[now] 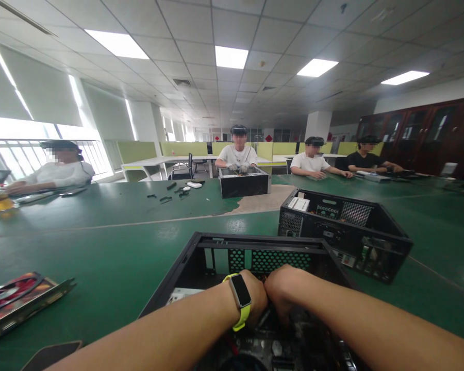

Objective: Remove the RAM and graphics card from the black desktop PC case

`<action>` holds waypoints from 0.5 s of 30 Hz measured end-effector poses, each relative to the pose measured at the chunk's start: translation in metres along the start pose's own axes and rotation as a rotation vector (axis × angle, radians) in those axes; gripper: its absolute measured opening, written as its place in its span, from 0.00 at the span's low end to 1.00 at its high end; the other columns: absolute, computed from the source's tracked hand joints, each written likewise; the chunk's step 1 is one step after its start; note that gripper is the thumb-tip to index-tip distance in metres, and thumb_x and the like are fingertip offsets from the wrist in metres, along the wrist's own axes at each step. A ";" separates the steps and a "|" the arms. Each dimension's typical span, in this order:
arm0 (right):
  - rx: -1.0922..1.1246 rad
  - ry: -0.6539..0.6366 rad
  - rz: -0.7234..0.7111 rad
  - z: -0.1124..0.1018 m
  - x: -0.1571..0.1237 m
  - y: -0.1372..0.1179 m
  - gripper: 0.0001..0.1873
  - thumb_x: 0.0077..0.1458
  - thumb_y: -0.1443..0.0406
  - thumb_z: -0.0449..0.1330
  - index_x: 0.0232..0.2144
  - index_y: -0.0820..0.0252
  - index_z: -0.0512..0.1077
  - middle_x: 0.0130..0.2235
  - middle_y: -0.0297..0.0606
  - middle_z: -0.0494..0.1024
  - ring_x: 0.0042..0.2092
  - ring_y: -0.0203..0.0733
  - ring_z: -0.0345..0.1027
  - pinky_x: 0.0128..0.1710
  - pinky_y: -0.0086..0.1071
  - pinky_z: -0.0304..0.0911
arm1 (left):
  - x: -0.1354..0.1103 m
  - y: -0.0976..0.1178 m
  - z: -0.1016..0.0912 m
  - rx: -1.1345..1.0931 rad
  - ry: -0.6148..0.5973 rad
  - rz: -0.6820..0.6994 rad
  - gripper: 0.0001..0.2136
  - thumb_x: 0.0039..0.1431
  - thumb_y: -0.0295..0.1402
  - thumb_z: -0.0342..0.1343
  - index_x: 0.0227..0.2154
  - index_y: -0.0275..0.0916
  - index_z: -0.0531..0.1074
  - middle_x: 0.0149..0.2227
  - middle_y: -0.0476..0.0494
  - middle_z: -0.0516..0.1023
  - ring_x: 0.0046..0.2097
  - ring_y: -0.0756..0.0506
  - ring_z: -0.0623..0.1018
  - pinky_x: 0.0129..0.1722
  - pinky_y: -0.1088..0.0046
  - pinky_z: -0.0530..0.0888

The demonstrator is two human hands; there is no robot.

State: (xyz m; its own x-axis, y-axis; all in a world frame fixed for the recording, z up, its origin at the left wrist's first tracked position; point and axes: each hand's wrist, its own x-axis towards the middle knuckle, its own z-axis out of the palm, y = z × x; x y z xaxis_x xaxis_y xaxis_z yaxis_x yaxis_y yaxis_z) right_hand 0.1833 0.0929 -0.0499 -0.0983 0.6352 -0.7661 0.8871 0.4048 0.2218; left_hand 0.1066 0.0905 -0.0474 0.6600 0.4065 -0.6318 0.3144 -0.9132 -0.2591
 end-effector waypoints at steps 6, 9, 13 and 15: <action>-0.005 0.050 0.008 0.003 0.001 0.001 0.13 0.25 0.62 0.70 0.21 0.57 0.75 0.33 0.35 0.78 0.40 0.51 0.73 0.39 0.38 0.68 | 0.003 -0.001 0.004 -0.005 0.013 0.013 0.22 0.40 0.35 0.64 0.43 0.38 0.75 0.44 0.39 0.79 0.43 0.36 0.78 0.39 0.62 0.76; 0.023 0.113 0.024 0.005 0.001 0.000 0.10 0.24 0.65 0.70 0.16 0.57 0.73 0.27 0.34 0.77 0.39 0.50 0.73 0.39 0.39 0.68 | 0.007 -0.002 0.007 -0.025 0.060 0.006 0.22 0.39 0.36 0.65 0.42 0.38 0.76 0.42 0.38 0.79 0.41 0.36 0.78 0.38 0.62 0.75; 0.043 0.155 0.042 0.009 0.005 -0.002 0.14 0.21 0.70 0.69 0.06 0.58 0.65 0.20 0.33 0.74 0.36 0.51 0.73 0.41 0.42 0.67 | 0.013 -0.003 0.013 -0.012 0.086 0.035 0.21 0.37 0.35 0.66 0.39 0.38 0.77 0.41 0.38 0.80 0.40 0.36 0.79 0.36 0.63 0.75; 0.036 0.134 0.056 0.010 0.007 -0.002 0.15 0.20 0.71 0.70 0.05 0.57 0.65 0.19 0.32 0.73 0.36 0.52 0.73 0.43 0.44 0.66 | 0.016 -0.004 0.016 0.001 0.096 0.044 0.17 0.40 0.36 0.65 0.36 0.39 0.78 0.40 0.39 0.80 0.39 0.37 0.79 0.36 0.64 0.75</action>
State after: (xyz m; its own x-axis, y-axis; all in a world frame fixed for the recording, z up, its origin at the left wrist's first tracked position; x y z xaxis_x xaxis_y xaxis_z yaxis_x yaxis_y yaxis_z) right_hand 0.1852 0.0895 -0.0621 -0.1051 0.7395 -0.6649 0.9082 0.3437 0.2388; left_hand 0.1050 0.1007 -0.0684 0.7357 0.3668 -0.5694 0.2830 -0.9302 -0.2336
